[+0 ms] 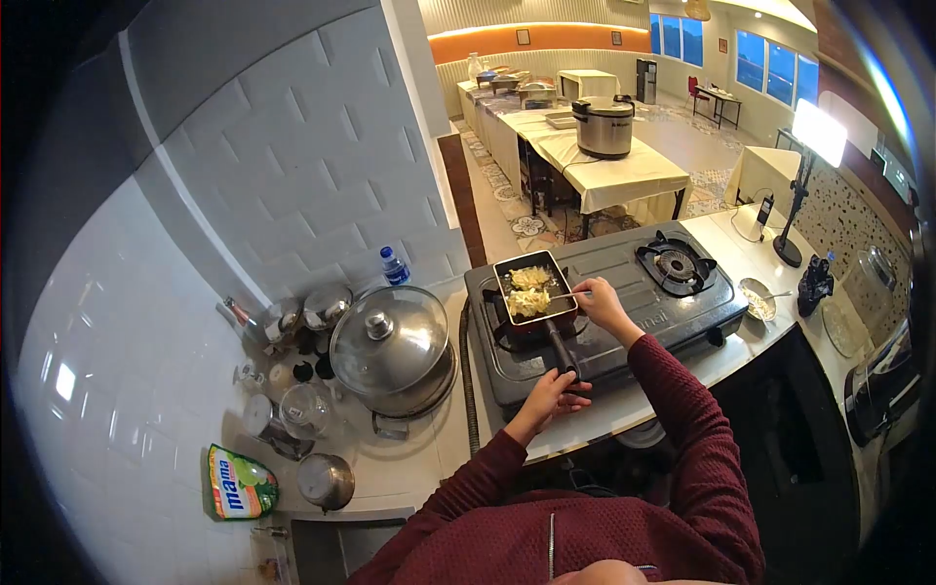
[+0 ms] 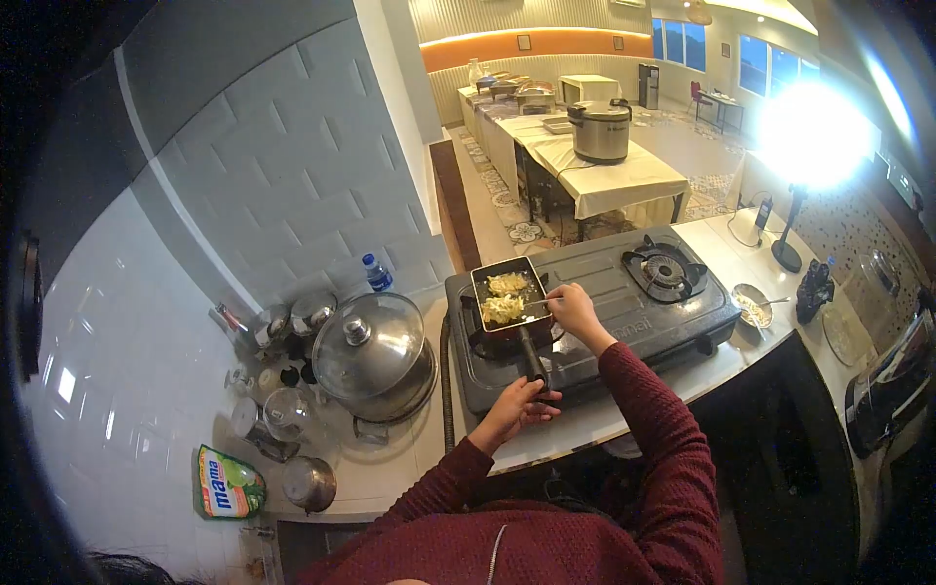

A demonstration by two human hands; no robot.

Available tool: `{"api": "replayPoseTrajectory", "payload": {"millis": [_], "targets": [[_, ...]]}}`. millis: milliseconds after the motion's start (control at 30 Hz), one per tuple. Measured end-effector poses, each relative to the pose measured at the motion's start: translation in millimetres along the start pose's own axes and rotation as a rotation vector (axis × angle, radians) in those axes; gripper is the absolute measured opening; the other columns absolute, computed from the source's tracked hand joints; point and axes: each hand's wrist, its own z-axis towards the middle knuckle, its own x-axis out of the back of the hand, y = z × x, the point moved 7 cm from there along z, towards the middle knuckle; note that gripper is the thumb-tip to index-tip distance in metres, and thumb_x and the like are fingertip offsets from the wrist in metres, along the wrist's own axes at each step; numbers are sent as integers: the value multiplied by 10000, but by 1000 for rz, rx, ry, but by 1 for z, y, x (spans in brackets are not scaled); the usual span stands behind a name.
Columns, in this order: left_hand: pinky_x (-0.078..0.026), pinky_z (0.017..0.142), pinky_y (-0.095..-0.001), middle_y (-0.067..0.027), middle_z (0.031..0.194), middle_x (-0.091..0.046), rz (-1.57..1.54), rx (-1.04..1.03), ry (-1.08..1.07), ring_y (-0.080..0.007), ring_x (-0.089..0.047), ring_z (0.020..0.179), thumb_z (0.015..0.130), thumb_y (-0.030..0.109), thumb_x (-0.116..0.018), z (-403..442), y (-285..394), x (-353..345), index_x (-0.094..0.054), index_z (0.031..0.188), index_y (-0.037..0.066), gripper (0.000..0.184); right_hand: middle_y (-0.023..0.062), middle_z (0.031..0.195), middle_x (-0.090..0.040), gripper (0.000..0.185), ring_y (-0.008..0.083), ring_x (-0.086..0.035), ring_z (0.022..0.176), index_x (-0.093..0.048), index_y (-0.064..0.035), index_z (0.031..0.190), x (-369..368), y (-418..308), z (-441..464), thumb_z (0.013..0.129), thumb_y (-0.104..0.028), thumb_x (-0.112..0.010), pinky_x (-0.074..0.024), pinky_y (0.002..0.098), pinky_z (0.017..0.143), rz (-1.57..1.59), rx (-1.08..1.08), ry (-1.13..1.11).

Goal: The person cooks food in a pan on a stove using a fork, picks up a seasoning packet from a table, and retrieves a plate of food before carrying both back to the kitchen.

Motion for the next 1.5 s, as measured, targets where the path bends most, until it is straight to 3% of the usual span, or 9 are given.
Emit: {"api": "replayPoseTrajectory", "payload": {"millis": [167, 267, 500, 633, 933, 1033, 1133, 1233, 1500], "targets": [[-515, 682, -338, -145, 1025, -591, -33, 2, -12, -243, -631, 811, 900, 288, -492, 6, -6, 5, -390, 1004, 83, 251, 193, 774, -608, 192, 341, -577, 797, -659, -23, 764, 21, -1, 7, 730, -178, -550, -453, 402, 730, -70, 28, 58], [-515, 683, -340, -143, 1027, -592, -25, 1, -14, -239, -633, 807, 890, 312, -505, 6, -7, 5, -396, 1009, 84, 279, 189, 718, -625, 194, 328, -596, 698, -649, 10, 743, 19, 8, 15, 734, -165, -566, -473, 372, 688, -98, -131, -195], [-514, 696, -328, -138, 1032, -591, 5, -13, -18, -232, -633, 805, 880, 335, -510, 3, -5, 4, -398, 1038, 80, 320, 62, 475, -421, 314, 163, -391, 407, -618, 29, 689, 25, 9, 13, 744, -280, -622, -348, 349, 414, -20, -390, -538], [-514, 699, -327, -138, 1029, -590, 0, -11, -12, -234, -631, 812, 879, 328, -509, 1, -4, 2, -391, 1039, 72, 325, 12, 468, -354, 295, 132, -307, 377, -608, 19, 716, 24, 33, 20, 764, -273, -620, -236, 313, 352, 102, -559, -585], [-512, 703, -325, -139, 1027, -590, -1, -8, -10, -235, -629, 819, 884, 317, -502, 0, -3, 2, -381, 1037, 73, 313, 37, 451, -357, 251, 152, -356, 358, -599, 15, 679, 42, 46, 47, 740, -228, -609, -311, 316, 359, 89, -591, -398], [-508, 697, -317, -125, 1017, -595, 0, -2, -5, -224, -629, 814, 888, 320, -494, -2, -1, 0, -396, 1022, 82, 290, 101, 450, -422, 234, 209, -405, 373, -581, 33, 691, 32, 65, 69, 718, -198, -602, -370, 372, 415, -114, -226, -133], [-502, 692, -306, -109, 1004, -600, -3, -3, -8, -214, -627, 809, 890, 325, -489, -2, -2, 0, -412, 1009, 88, 276, 224, 747, -599, 276, 389, -585, 755, -608, 45, 750, 37, 39, 62, 737, -227, -564, -469, 394, 677, -222, -286, -225], [-504, 693, -310, -122, 1011, -597, -9, -6, -7, -223, -629, 813, 890, 313, -491, -1, -1, 0, -401, 1026, 82, 283, 169, 820, -600, 204, 345, -572, 837, -612, -2, 776, 52, -6, 56, 722, -194, -570, -453, 400, 722, -195, 41, 90], [-501, 659, -288, -103, 996, -603, -11, 1, 12, -205, -629, 800, 901, 326, -479, 2, -5, 3, -411, 976, 88, 259, 66, 799, -513, 60, 236, -533, 801, -541, -84, 784, 33, -69, 44, 743, -117, -512, -403, 369, 697, -705, 434, 252]]}}
